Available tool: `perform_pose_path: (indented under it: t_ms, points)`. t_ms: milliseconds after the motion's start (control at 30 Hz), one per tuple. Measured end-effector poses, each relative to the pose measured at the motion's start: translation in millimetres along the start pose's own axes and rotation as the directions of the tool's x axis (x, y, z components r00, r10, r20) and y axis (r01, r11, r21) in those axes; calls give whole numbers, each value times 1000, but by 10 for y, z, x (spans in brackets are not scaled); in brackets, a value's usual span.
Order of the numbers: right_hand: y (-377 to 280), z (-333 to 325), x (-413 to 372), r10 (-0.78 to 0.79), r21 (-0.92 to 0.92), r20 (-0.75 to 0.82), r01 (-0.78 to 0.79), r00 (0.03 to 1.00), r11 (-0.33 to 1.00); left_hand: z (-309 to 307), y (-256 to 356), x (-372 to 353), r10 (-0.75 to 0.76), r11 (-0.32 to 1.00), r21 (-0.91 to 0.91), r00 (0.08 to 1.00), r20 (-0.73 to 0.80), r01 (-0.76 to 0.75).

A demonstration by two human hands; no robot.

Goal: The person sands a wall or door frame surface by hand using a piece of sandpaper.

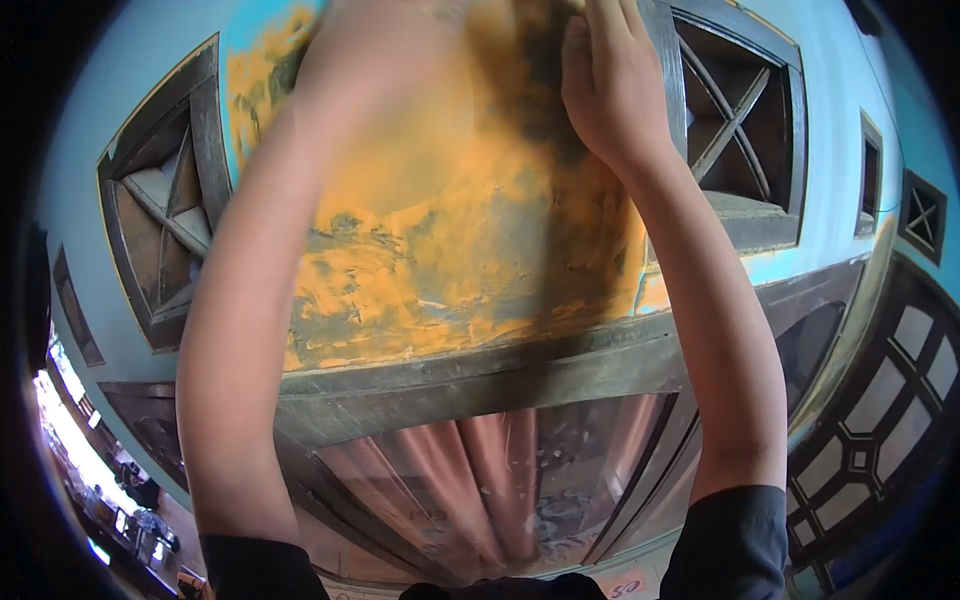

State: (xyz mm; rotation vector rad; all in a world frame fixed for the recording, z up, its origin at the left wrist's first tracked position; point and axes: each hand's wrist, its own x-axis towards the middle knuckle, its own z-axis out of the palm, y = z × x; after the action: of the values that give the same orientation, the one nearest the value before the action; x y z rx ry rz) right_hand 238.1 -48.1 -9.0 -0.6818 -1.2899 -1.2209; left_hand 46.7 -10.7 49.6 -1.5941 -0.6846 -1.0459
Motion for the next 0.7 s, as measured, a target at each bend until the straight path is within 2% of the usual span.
perform_pose_path:
  t_ms: [67,133,200,233,267,333,367,467,533,600,700]
  points:
    - [10,-57,8,-17,-46,27,18,999,999,-203,118,-126,140,989,39,983,116,-146]
    - [8,-61,16,-43,-77,82,50,996,996,-126,-90,-106,230,969,84,973,30,-232]
    - [38,18,54,-90,-29,111,94,990,995,335,-682,30,289,955,144,924,-250,-260]
    - [53,41,64,-110,-7,125,112,986,994,111,-803,-20,110,988,125,985,-133,-94]
    - [37,53,84,-105,-34,152,111,983,993,-157,-863,-43,-74,989,130,997,-16,76]
    - [-25,72,147,-89,-95,202,110,975,989,-239,-845,-31,-182,974,138,983,-8,181]
    - [-35,111,192,-70,-78,171,84,983,993,-243,-831,-14,-231,963,142,973,-2,229]
    - [-67,290,375,7,17,101,-9,995,1000,-154,-714,21,-235,967,82,970,-65,240]
    - [-137,376,471,78,133,68,-86,995,987,-11,-574,-35,-105,989,97,990,-98,114]
    - [-168,416,430,82,56,14,-82,997,995,60,-309,-249,49,995,96,995,-91,-40]
    - [-138,368,404,88,33,-61,-86,994,996,-178,-260,-515,181,983,-26,978,104,-179]
